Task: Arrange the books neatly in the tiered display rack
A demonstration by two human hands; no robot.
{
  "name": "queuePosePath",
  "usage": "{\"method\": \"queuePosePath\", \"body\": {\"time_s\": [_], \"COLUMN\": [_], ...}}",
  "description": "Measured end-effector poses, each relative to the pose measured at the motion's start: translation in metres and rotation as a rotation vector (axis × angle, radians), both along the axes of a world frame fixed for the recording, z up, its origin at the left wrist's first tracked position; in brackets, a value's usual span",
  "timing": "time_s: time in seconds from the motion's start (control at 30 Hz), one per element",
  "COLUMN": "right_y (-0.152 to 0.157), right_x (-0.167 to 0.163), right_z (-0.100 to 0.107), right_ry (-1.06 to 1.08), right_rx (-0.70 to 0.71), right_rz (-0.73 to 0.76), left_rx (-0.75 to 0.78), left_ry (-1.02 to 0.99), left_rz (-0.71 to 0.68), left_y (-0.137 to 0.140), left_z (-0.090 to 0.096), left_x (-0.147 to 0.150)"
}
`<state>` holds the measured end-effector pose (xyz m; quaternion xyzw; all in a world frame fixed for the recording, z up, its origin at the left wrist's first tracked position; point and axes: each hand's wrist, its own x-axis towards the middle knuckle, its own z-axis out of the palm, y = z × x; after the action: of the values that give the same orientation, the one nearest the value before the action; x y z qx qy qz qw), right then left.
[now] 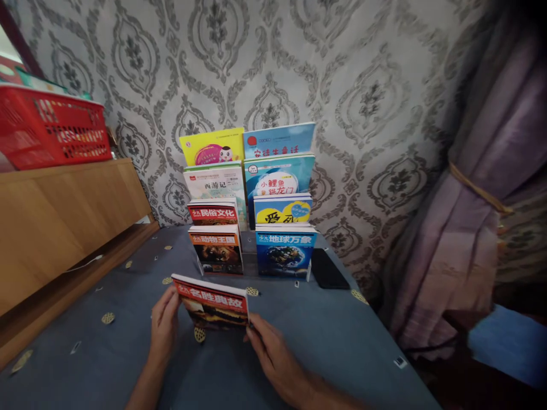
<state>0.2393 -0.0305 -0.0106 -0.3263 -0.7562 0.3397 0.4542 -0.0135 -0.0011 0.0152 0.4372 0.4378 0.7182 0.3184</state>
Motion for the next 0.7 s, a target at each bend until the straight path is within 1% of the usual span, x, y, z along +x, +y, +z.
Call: {"method": "queuePosePath", "body": {"time_s": [0.07,0.1,0.13,0.17,0.2,0.23,0.3,0.33,0.37,0.43,0.5,0.57,0.7], "right_y": [0.0,0.0,0.0,0.0,0.0,0.0,-0.001,-0.001,-0.001,-0.001,-0.001,-0.002,-0.002], "right_x": [-0.001,-0.002,-0.002,-0.002,-0.002,-0.002,-0.002,-0.001,-0.001,0.0,0.0,0.001,0.003], "right_z": [-0.001,-0.002,-0.002,-0.002,-0.002,-0.002,0.0,0.0,0.001,0.002,0.002,0.002,0.0], "right_ry": [0.001,0.004,0.007,0.01,0.014,0.017,0.021,0.024,0.026,0.025,0.02,0.015,0.01], "right_rx": [-0.003,-0.001,0.002,0.004,0.006,0.004,0.002,0.004,0.005,0.0,-0.015,-0.027,-0.033], "right_rz": [-0.015,-0.017,-0.013,-0.005,0.004,0.011,0.013,0.015,0.018,0.035,0.048,0.047,0.047], "left_rx": [0.004,0.004,0.007,0.019,0.041,0.088,0.243,0.339,0.432,0.571,0.629,0.624,0.594], "left_ry": [-0.116,-0.132,-0.103,-0.009,0.155,0.367,0.844,1.046,1.206,1.405,1.509,1.561,1.598], "left_rz": [-0.05,-0.092,-0.127,-0.156,-0.168,-0.137,-0.067,-0.022,0.02,0.098,0.158,0.191,0.205], "left_y": [0.01,0.017,0.025,0.033,0.042,0.05,0.064,0.07,0.074,0.081,0.087,0.092,0.101], "left_z": [0.012,0.019,0.027,0.035,0.043,0.051,0.062,0.066,0.069,0.07,0.068,0.064,0.06], "left_x": [-0.002,-0.004,-0.007,-0.008,-0.009,-0.009,-0.005,-0.001,0.004,0.015,0.023,0.029,0.031]}}
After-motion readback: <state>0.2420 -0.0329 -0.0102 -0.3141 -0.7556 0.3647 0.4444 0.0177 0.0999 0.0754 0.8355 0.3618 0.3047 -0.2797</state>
